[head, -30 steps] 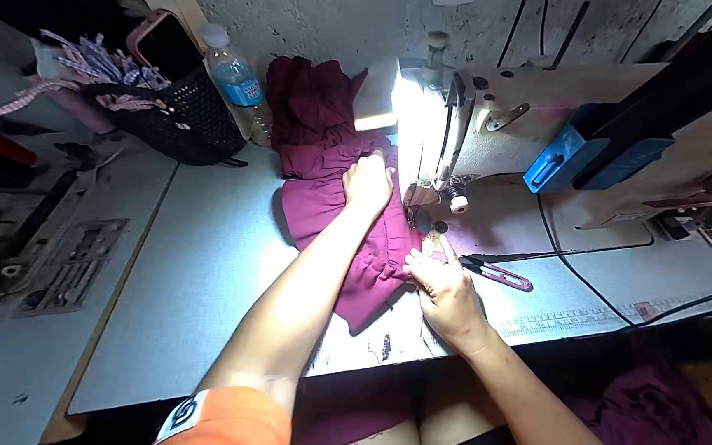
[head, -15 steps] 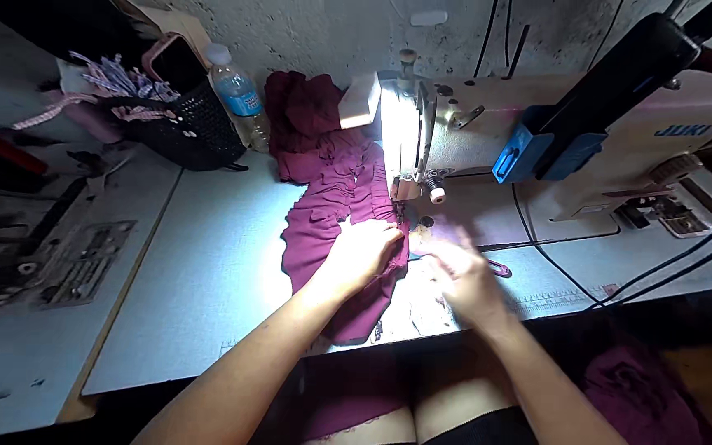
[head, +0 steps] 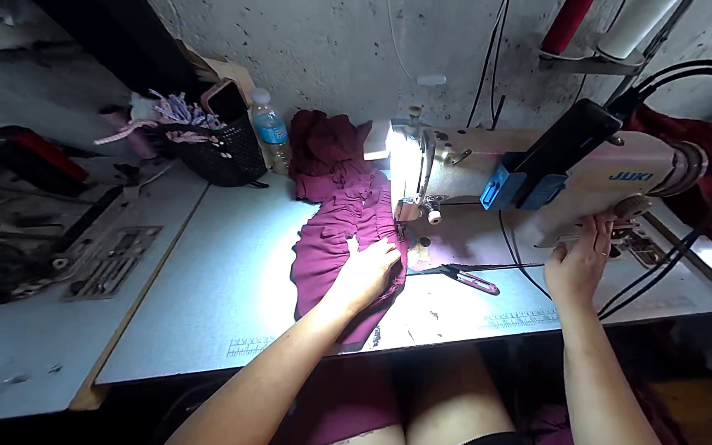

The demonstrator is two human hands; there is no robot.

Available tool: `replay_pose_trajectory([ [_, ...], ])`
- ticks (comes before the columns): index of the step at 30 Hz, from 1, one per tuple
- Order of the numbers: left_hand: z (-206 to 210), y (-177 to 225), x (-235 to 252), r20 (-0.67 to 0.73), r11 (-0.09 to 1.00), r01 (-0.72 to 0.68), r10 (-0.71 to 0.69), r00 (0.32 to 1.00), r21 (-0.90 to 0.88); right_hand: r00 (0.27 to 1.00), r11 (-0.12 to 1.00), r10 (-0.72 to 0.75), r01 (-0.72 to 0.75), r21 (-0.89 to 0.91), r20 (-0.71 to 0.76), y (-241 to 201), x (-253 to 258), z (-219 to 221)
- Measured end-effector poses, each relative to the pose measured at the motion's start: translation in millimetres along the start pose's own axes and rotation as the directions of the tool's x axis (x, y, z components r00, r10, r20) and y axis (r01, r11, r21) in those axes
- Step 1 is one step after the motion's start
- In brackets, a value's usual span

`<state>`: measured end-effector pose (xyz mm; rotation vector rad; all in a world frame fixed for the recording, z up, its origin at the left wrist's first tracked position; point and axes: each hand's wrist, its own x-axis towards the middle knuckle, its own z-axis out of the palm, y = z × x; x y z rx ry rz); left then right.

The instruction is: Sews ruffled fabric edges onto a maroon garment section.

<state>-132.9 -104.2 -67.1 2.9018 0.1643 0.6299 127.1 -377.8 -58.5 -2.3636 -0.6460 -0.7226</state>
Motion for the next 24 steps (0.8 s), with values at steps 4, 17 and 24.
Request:
replay_pose_trajectory([
  [4, 0.3, -1.8, -0.2, 0.021, 1.000, 0.016, -0.015, 1.000, -0.022, 1.000, 1.000, 0.009, -0.009, 0.001, -0.008, 0.5, -5.0, 5.3],
  [17, 1.4, -11.5, 10.6, 0.049, 0.999, 0.031, -0.029, 0.998, -0.042, 0.999, 0.997, 0.041, -0.043, -0.067, -0.032, -0.9, -7.6, 10.8],
  [24, -2.5, -13.1, 20.7, 0.142, 0.992, 0.116, -0.108, 0.984, -0.049, 0.997, 0.979, 0.069, -0.075, -0.189, -0.033, -4.3, -9.3, 8.3],
])
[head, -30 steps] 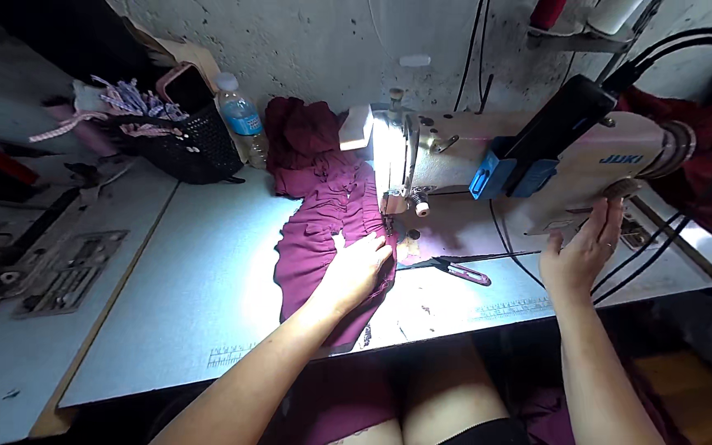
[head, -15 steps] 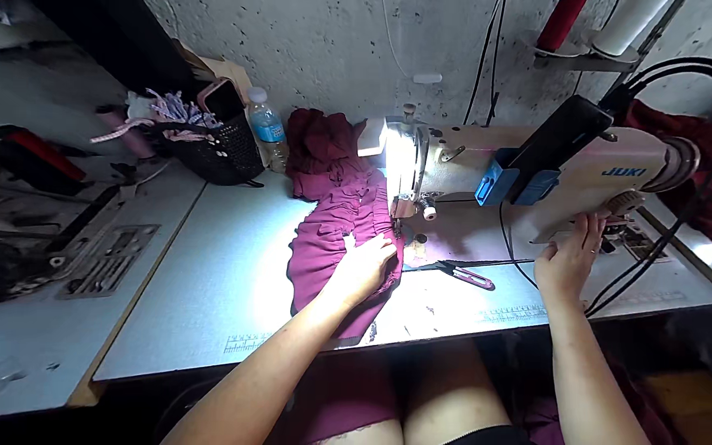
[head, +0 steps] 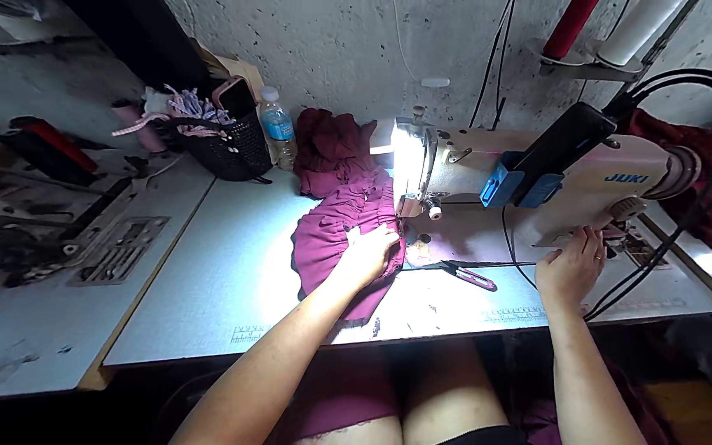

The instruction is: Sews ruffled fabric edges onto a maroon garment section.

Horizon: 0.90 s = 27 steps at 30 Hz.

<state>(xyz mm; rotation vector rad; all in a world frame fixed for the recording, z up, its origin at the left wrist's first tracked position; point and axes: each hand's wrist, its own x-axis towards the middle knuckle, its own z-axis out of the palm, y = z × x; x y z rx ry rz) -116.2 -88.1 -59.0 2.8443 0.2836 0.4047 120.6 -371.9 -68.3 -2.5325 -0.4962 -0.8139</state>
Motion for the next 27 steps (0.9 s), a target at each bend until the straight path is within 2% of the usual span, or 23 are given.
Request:
replay_pose_trajectory([
  [3, -0.1, -2.3, 2.2, -0.023, 1.000, -0.023, 0.023, 0.999, -0.003, 1.000, 0.998, 0.023, -0.022, -0.061, 0.015, -2.7, -1.8, -4.3],
  [13, -5.4, 2.9, -8.8, 0.093, 0.997, 0.014, -0.007, 0.996, -0.082, 0.983, 0.976, 0.118, -0.088, -0.199, 0.141, -12.8, 3.0, -12.6],
  [17, -8.6, 4.7, -15.9, 0.082, 0.996, -0.020, 0.027, 0.996, -0.092, 0.985, 0.974, 0.122, -0.094, -0.205, 0.126, -13.2, 1.8, -11.0],
  [22, -7.7, 4.1, -16.9, 0.062, 0.996, -0.048, 0.053, 0.997, -0.073, 0.999, 0.990, 0.030, -0.027, -0.137, 0.018, -12.7, -2.7, -5.4],
  [27, -7.9, 5.1, -17.7, 0.077, 0.997, -0.026, 0.031, 0.997, -0.073, 1.000, 0.995, 0.002, -0.001, -0.104, 0.008, -10.6, -0.2, -0.9],
])
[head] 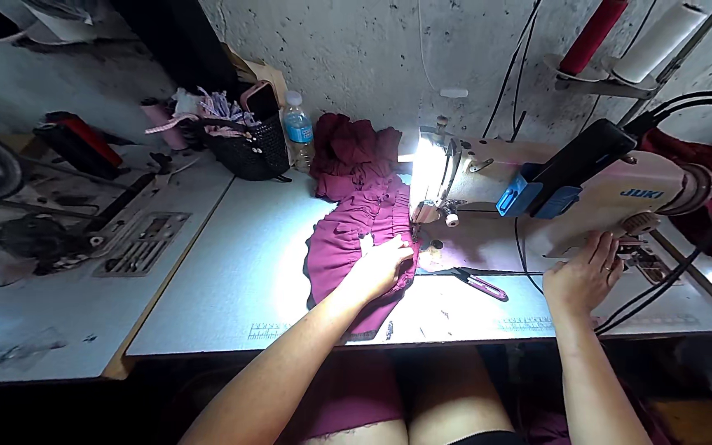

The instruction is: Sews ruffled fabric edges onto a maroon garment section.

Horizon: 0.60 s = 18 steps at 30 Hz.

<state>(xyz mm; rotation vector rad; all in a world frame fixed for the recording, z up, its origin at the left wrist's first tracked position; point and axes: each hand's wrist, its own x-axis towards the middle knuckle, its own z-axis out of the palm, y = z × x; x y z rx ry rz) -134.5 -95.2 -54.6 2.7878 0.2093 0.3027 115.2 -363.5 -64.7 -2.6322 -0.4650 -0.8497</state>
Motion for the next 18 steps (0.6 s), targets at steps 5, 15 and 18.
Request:
replay_pose_trajectory([
  [5, 3.3, 0.0, 1.3, 0.004, 0.999, 0.026, -0.026, 1.000, -0.034, 1.000, 1.000, 0.003, -0.003, -0.007, -0.013, 0.1, -0.4, -0.4],
  [15, 1.1, 1.2, 5.5, -0.008, 0.999, 0.038, -0.039, 0.999, -0.030, 0.998, 0.996, 0.047, -0.045, 0.071, -0.040, 1.8, -1.3, -4.5],
  [18, -1.7, 3.6, 6.4, 0.014, 0.997, 0.062, -0.061, 0.998, -0.049, 0.997, 0.997, 0.027, -0.021, 0.080, -0.078, 2.2, -1.1, -3.6],
])
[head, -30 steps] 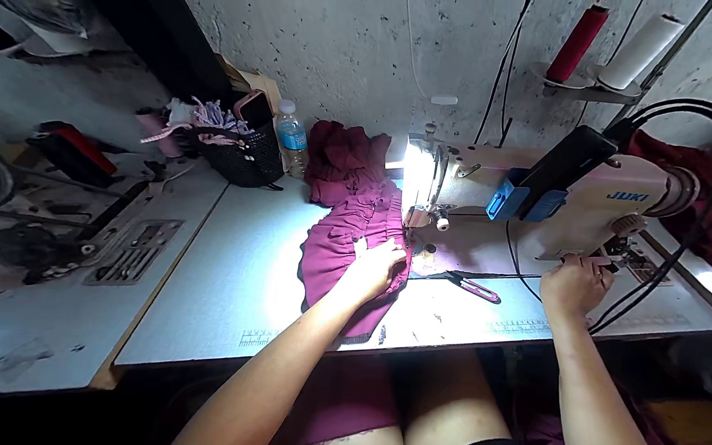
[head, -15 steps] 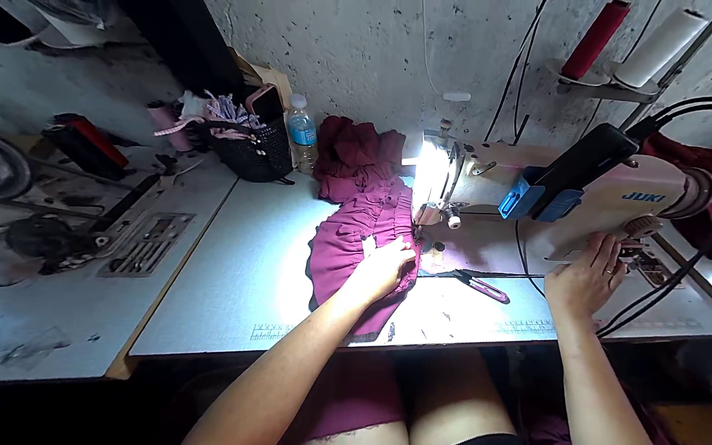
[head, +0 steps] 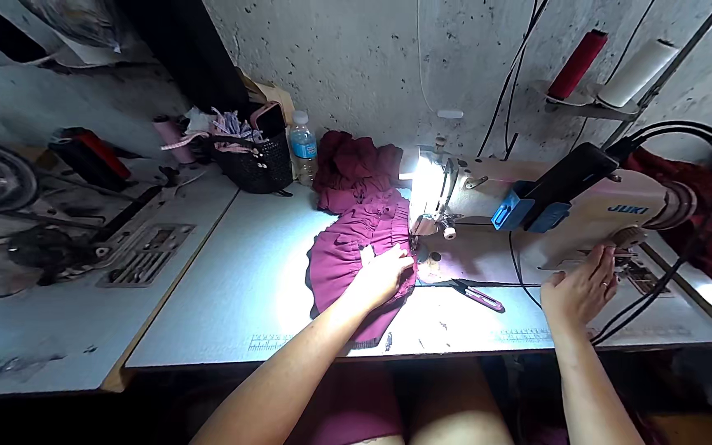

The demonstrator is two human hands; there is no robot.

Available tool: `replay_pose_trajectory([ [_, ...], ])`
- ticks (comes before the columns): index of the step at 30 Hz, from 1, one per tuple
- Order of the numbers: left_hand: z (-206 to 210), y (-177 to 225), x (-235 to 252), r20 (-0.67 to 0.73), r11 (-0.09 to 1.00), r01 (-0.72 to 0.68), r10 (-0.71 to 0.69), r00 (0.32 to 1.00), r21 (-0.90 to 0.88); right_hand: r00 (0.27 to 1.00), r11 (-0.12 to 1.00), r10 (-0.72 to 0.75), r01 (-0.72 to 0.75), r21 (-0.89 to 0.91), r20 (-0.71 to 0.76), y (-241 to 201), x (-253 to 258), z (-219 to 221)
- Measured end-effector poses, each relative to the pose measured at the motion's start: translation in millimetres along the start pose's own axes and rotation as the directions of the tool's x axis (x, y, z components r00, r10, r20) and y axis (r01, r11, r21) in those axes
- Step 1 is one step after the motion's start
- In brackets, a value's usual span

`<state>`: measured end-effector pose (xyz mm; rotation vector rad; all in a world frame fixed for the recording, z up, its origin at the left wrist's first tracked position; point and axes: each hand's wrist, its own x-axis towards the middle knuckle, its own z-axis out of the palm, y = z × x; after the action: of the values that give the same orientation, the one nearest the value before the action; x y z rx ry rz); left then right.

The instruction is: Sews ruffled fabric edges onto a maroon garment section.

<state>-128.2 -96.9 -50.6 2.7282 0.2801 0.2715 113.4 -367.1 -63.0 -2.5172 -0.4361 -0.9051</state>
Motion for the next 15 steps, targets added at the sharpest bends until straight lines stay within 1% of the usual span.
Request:
replay_pose_trajectory([
  [5, 1.4, -1.7, -0.1, -0.021, 0.999, -0.043, 0.043, 0.999, 0.007, 0.994, 0.996, -0.076, 0.079, 0.038, -0.083, 4.3, -0.2, 0.6],
  [7, 1.2, -2.4, 0.1, -0.032, 0.999, -0.048, 0.048, 0.998, 0.007, 0.995, 0.990, -0.027, 0.040, 0.132, -0.097, 0.2, 8.4, -11.2],
  [8, -0.3, -1.5, -0.2, -0.018, 0.999, -0.035, 0.035, 0.999, 0.003, 0.995, 0.981, 0.032, -0.014, 0.193, -0.093, -2.3, 16.9, -19.4],
  [10, -1.2, -1.3, -1.3, -0.010, 1.000, -0.020, 0.020, 1.000, -0.002, 0.976, 0.937, 0.207, -0.176, 0.301, -0.073, -4.6, 42.4, -32.6],
  [13, 1.9, -4.4, -1.6, -0.021, 1.000, -0.017, 0.016, 1.000, -0.005, 0.887, 0.809, 0.461, -0.408, 0.423, -0.026, -3.7, 88.7, -40.3],
  [15, 2.6, -4.3, -0.8, -0.023, 1.000, -0.013, 0.013, 1.000, -0.007, 0.819, 0.723, 0.574, -0.515, 0.461, 0.014, 0.4, 115.2, -37.0],
])
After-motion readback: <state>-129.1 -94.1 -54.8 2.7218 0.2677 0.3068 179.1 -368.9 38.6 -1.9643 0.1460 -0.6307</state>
